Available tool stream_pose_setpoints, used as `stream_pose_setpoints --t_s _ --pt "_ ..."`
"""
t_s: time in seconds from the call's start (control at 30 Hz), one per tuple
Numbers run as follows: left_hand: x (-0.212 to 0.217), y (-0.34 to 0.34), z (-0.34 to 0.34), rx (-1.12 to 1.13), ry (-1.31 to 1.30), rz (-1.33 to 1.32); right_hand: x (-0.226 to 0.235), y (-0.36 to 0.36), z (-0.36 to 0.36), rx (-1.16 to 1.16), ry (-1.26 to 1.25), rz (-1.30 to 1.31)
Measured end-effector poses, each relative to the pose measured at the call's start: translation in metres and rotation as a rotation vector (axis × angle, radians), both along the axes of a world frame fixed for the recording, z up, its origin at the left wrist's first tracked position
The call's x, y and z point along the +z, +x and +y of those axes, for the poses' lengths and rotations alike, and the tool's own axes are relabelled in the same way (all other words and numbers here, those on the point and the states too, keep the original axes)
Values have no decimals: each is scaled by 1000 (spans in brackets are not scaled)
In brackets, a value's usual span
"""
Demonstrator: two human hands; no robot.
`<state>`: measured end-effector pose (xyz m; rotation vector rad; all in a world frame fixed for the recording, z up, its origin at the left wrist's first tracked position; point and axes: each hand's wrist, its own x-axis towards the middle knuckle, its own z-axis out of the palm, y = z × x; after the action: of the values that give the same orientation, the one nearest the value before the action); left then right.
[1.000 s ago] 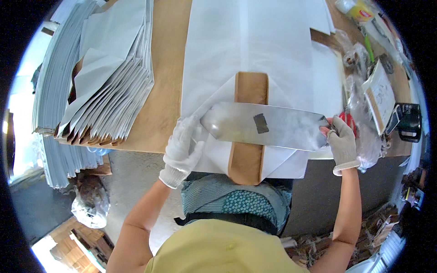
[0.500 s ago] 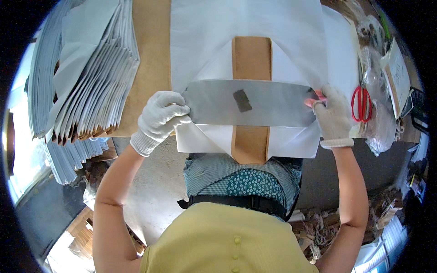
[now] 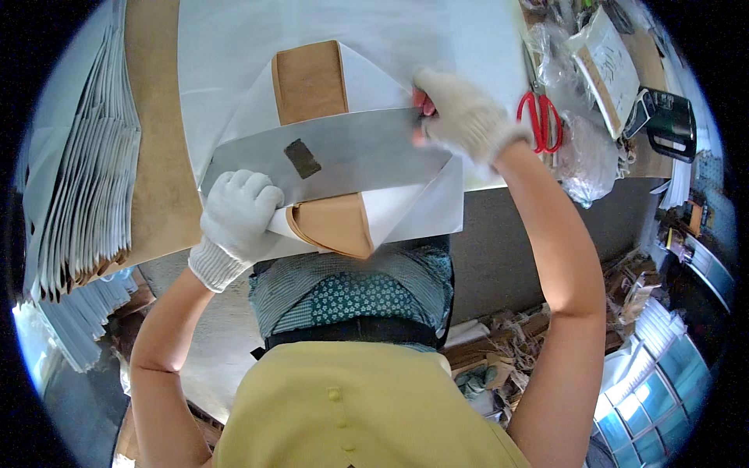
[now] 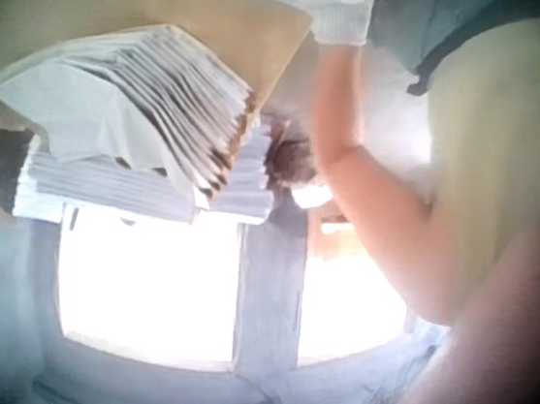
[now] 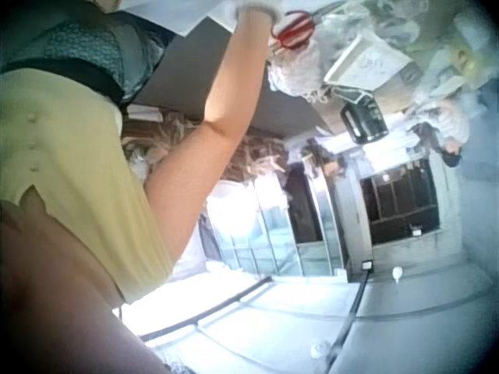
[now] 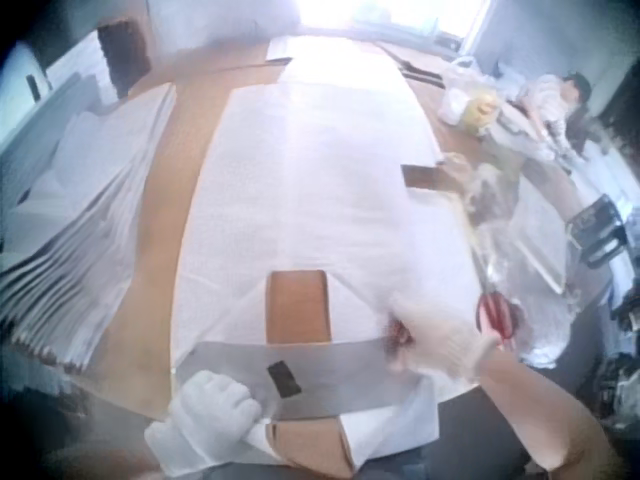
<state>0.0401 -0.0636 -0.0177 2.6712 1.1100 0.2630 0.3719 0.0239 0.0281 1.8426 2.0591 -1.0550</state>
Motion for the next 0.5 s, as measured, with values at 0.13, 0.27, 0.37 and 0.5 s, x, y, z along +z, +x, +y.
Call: stream_pose_setpoints --t_s 0.13,0.27,0.37,0.5 --pt "-4 -6 0 81 -102 -268 3 17 -58 218 240 31" --pt "-10 -4 -5 268 -175 -403 -2 5 -70 232 403 63" --pt "2 15 -4 476 -233 -285 -11 2 -62 208 431 18" --pt "21 21 23 556 -115 -198 -6 -5 -45 206 371 -23"
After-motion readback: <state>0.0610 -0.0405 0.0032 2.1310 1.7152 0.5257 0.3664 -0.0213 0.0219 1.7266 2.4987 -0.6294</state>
